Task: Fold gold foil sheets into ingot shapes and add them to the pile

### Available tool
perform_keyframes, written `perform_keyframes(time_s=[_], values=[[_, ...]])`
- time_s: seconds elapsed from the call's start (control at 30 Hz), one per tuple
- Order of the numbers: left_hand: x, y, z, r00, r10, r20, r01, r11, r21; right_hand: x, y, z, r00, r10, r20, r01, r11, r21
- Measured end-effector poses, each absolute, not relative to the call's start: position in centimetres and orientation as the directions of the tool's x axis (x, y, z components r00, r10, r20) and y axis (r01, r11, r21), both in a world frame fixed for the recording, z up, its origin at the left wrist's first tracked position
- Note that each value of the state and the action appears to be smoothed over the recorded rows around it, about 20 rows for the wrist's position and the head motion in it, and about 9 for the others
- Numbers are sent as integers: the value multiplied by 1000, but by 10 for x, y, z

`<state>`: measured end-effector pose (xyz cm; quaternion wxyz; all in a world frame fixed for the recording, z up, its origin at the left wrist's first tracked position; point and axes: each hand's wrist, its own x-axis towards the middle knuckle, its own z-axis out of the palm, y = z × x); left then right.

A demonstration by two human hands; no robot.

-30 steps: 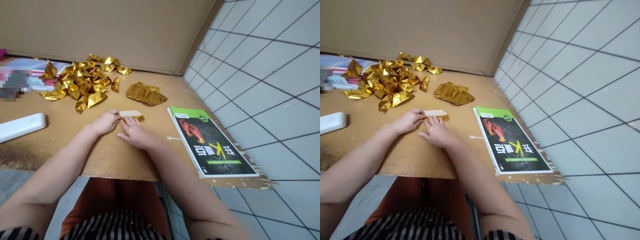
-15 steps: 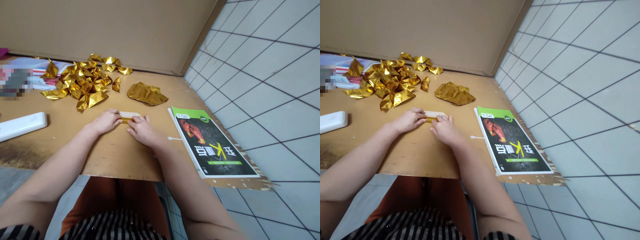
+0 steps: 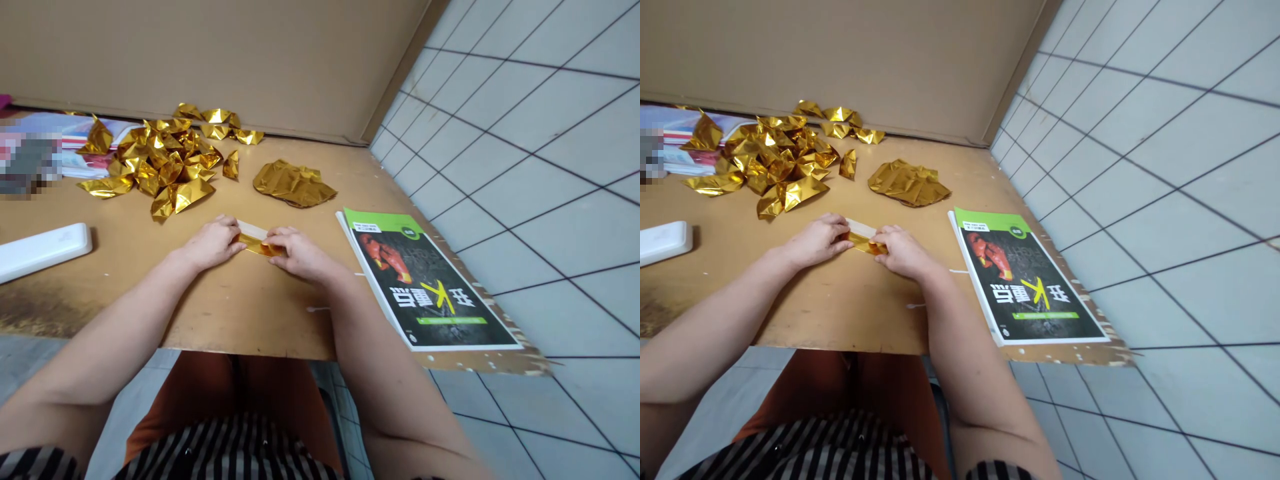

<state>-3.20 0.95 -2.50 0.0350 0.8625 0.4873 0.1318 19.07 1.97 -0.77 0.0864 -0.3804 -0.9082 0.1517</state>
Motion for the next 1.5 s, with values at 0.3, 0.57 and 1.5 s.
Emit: perform_keyframes(time_s=[0.3,0.57,1.5], values=[[-27,7,-24,522,838,159,826,-543,151,193,19,-3,-719,693,57,637,690,-345],[-19,-8,-16,575,813,96,812,-581,58,190,22,-7,-668,737,103,645,642,-414],[-15,-21,-1,608,782,-133,789,-615,-9,168,22,-22,-362,923,127,849,383,-363]])
